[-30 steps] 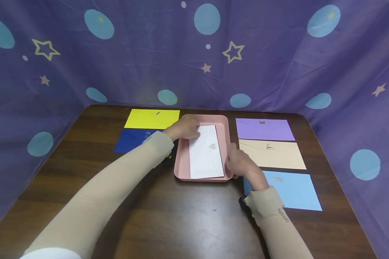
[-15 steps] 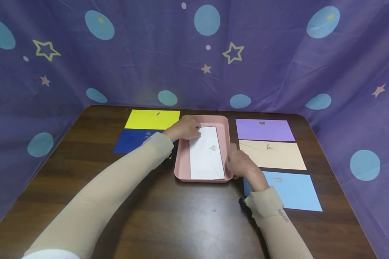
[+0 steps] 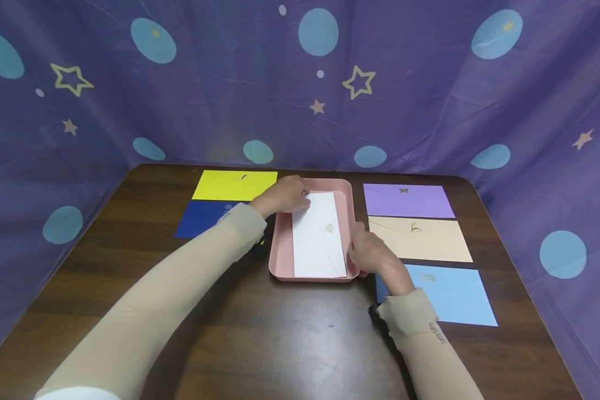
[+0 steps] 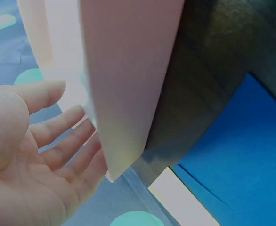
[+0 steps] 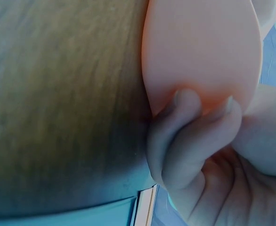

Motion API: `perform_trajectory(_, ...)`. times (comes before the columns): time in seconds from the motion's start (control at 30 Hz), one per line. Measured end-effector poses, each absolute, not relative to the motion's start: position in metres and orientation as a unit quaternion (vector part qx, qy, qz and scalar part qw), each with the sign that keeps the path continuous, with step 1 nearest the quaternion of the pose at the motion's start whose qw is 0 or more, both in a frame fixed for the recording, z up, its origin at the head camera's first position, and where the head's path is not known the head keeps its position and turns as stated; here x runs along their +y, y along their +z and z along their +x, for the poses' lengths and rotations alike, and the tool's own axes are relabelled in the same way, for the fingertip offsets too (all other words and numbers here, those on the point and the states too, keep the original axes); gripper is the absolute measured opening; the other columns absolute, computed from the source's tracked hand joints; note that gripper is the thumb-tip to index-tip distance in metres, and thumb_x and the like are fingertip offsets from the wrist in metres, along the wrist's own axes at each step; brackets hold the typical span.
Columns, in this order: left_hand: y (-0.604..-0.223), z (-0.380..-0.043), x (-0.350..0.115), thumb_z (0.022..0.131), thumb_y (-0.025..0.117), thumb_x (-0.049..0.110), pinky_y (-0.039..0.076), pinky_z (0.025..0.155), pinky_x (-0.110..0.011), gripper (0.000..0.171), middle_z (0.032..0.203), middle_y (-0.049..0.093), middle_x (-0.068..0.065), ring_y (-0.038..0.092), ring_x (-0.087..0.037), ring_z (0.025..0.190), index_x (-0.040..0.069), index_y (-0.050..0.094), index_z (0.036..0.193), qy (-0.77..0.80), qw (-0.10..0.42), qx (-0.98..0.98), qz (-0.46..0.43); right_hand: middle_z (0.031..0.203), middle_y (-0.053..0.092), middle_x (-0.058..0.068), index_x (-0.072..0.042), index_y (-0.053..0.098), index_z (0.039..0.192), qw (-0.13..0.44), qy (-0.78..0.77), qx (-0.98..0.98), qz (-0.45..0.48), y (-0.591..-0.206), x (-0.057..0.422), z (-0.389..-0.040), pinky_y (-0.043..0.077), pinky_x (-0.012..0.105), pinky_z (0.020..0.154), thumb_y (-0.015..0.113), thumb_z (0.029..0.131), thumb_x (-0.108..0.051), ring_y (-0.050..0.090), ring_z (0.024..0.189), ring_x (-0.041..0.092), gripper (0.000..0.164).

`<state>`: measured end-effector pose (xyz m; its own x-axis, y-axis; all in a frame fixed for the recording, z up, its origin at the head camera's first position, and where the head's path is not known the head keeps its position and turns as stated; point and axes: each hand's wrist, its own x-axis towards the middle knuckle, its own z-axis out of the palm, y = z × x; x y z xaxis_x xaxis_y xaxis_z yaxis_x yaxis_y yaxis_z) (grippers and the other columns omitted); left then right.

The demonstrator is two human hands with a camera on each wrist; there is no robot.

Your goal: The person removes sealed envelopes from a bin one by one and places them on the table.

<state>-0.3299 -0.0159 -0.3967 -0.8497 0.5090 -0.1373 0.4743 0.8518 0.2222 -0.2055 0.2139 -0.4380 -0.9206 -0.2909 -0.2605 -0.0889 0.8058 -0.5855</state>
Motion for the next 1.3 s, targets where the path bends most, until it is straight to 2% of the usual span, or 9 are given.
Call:
perform_trajectory(0.17, -0.389, -0.331, -0.018, 0.107, 0.059, 0.019, 0.050, 0.110, -0.040, 0.037, 0.137, 0.068, -0.011, 0.061, -0.027, 0.126, 0.006, 0.066, 0.141, 0.131, 0.089, 0.954, 0.255, 0.079, 0.061, 0.017, 0.014, 0.027, 0.144, 0.178, -0.294, 0.934, -0.098, -0.438, 0.214, -0.206, 0.054, 0.036, 0.047, 0.038, 0.111, -0.010, 0.064, 0.047, 0.020, 0.042)
perform_trajectory(0.33, -0.374, -0.330, -0.017, 0.105, 0.062, 0.014, 0.054, 0.100, -0.039, 0.023, 0.119, 0.072, -0.011, 0.066, -0.026, 0.109, 0.003, 0.070, 0.124, 0.135, 0.058, 0.953, 0.267, 0.079, 0.062, 0.017, 0.015, 0.026, 0.145, 0.180, -0.289, 0.936, -0.094, -0.437, 0.213, -0.207, 0.054, 0.036, 0.048, 0.038, 0.111, -0.010, 0.065, 0.048, 0.020, 0.044)
perform_trajectory(0.47, -0.362, -0.329, -0.017, 0.105, 0.064, 0.012, 0.055, 0.094, -0.039, 0.017, 0.112, 0.073, -0.011, 0.067, -0.027, 0.103, 0.003, 0.071, 0.117, 0.146, 0.039, 0.948, 0.279, 0.080, 0.063, 0.017, 0.016, 0.025, 0.146, 0.181, -0.289, 0.935, -0.093, -0.436, 0.213, -0.207, 0.054, 0.036, 0.049, 0.038, 0.111, -0.010, 0.065, 0.048, 0.020, 0.045)
perform_trajectory(0.57, -0.353, -0.327, -0.018, 0.105, 0.065, 0.013, 0.055, 0.094, -0.038, 0.017, 0.113, 0.074, -0.011, 0.067, -0.026, 0.103, 0.004, 0.073, 0.117, 0.154, 0.031, 0.944, 0.290, 0.081, 0.063, 0.017, 0.016, 0.026, 0.145, 0.183, -0.291, 0.935, -0.093, -0.436, 0.213, -0.207, 0.055, 0.036, 0.050, 0.037, 0.111, -0.010, 0.065, 0.048, 0.021, 0.045)
perform_trajectory(0.8, -0.334, -0.322, -0.023, 0.107, 0.065, 0.017, 0.050, 0.103, -0.039, 0.021, 0.121, 0.075, -0.007, 0.065, -0.024, 0.114, 0.010, 0.078, 0.121, 0.143, 0.032, 0.936, 0.320, 0.081, 0.063, 0.018, 0.015, 0.027, 0.144, 0.181, -0.292, 0.935, -0.091, -0.437, 0.213, -0.207, 0.054, 0.036, 0.050, 0.037, 0.111, -0.011, 0.065, 0.048, 0.021, 0.043)
perform_trajectory(1.07, -0.316, -0.315, -0.028, 0.105, 0.068, 0.021, 0.048, 0.090, -0.038, 0.015, 0.103, 0.073, -0.005, 0.059, -0.022, 0.095, 0.012, 0.078, 0.111, 0.150, 0.038, 0.934, 0.322, 0.078, 0.063, 0.017, 0.014, 0.030, 0.142, 0.176, -0.296, 0.934, -0.093, -0.437, 0.214, -0.207, 0.055, 0.036, 0.050, 0.038, 0.110, -0.011, 0.065, 0.047, 0.021, 0.041)
perform_trajectory(1.3, -0.308, -0.310, -0.029, 0.104, 0.069, 0.020, 0.048, 0.085, -0.036, 0.014, 0.099, 0.071, -0.005, 0.059, -0.022, 0.092, 0.011, 0.077, 0.111, 0.155, 0.045, 0.933, 0.321, 0.079, 0.063, 0.017, 0.015, 0.029, 0.145, 0.174, -0.300, 0.933, -0.091, -0.435, 0.214, -0.206, 0.055, 0.035, 0.049, 0.040, 0.111, -0.012, 0.065, 0.047, 0.019, 0.045)
